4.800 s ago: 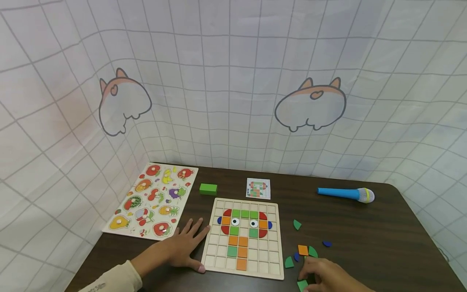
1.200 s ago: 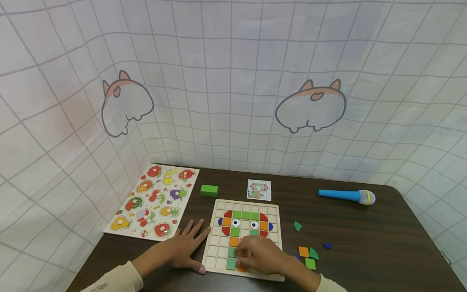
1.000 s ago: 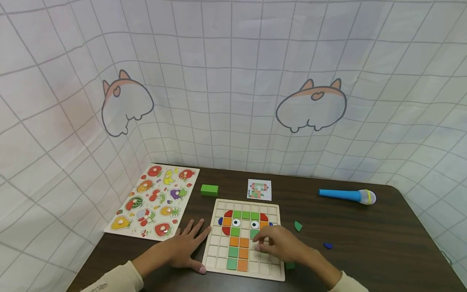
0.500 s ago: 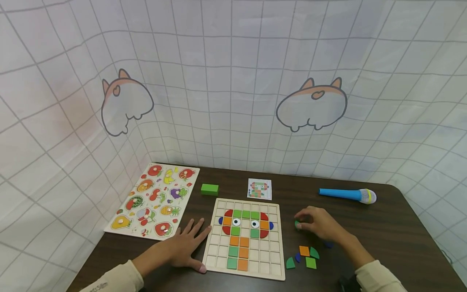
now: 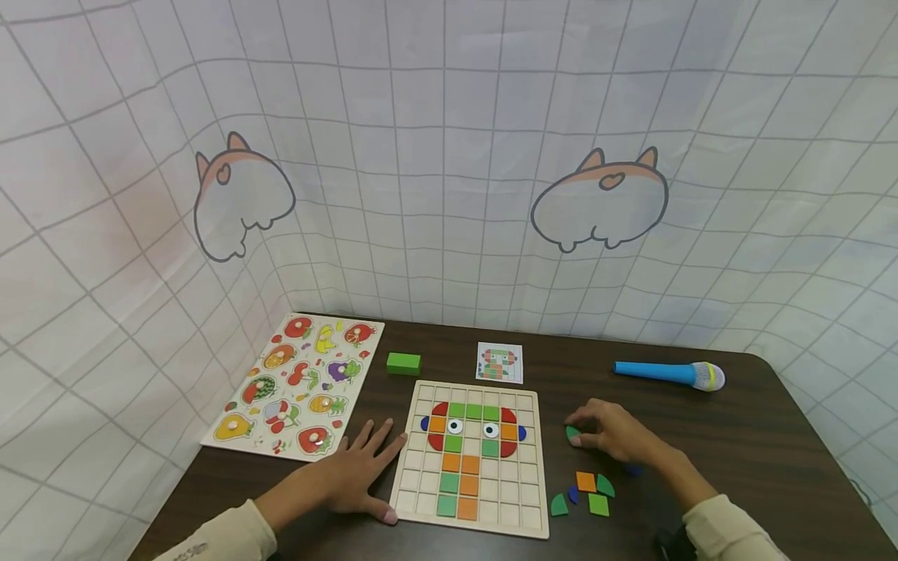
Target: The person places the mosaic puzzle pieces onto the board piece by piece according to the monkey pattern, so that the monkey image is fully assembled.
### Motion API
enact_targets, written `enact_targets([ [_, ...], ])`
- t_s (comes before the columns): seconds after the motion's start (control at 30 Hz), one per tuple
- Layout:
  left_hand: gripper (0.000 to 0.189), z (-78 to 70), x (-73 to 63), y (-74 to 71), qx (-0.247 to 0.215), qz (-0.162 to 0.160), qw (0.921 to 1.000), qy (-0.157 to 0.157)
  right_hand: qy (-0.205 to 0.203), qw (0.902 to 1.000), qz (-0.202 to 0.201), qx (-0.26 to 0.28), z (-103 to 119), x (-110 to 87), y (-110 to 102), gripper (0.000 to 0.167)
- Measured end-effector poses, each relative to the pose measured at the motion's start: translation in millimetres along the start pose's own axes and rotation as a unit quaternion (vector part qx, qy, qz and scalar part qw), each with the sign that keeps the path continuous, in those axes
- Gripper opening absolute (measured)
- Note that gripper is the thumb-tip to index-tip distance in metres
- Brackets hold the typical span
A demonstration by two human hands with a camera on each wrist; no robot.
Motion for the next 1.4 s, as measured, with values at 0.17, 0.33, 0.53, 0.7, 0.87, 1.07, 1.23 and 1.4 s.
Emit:
enact_targets([
  [0.17,0.115,-0.1,-0.3,-0.4,0.003,0.000,1.0000,0.000,-0.002,0.9990,0.023,0.039,3,3.2,2,0.022],
  [0.33,0.115,0.9,0.7,-0.5,0.006,-0.003,1.0000,0.005,-0.003,0.9953,0.042,0.088,5,3.4,4,0.025],
  [0.53,0.115,1.0,0.5,-1.0,0.009,-0.007,0.9999,0.008,-0.021,0.9963,0.027,0.079,15,1.6,1,0.027],
  [0.7,0.115,0.4,-0.7,-1.4,0.007,-0.007,0.9999,0.008,-0.038,0.9938,0.024,0.101,30,2.0,1,0.026],
  [0.87,0.115,0.7,-0.3,-2.0,0.007,-0.007,0.9999,0.006,-0.062,0.9901,0.037,0.120,51,4.5,6,0.028],
  [1.07,0.115,1.0,0.5,-1.3,0.004,-0.003,1.0000,0.003,-0.096,0.9872,0.041,0.120,75,11.4,17,0.024],
  [1.23,0.115,0.2,-0.5,-0.9,0.002,-0.003,1.0000,0.005,-0.098,0.9837,0.048,0.143,90,17.9,28,0.028],
  [1.4,0.115,0.0,-0.4,-0.4,0.000,-0.003,1.0000,0.004,-0.103,0.9791,0.055,0.167,97,24.9,37,0.035],
])
Point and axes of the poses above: each hand's wrist, its own x-axis towards the middle knuckle, its own y-axis out of the palm, z = x × y, the point moved 4 cm from there along x, towards the middle knuckle, and after that the axes turned 15 degrees about z, right-handed, at the moved point
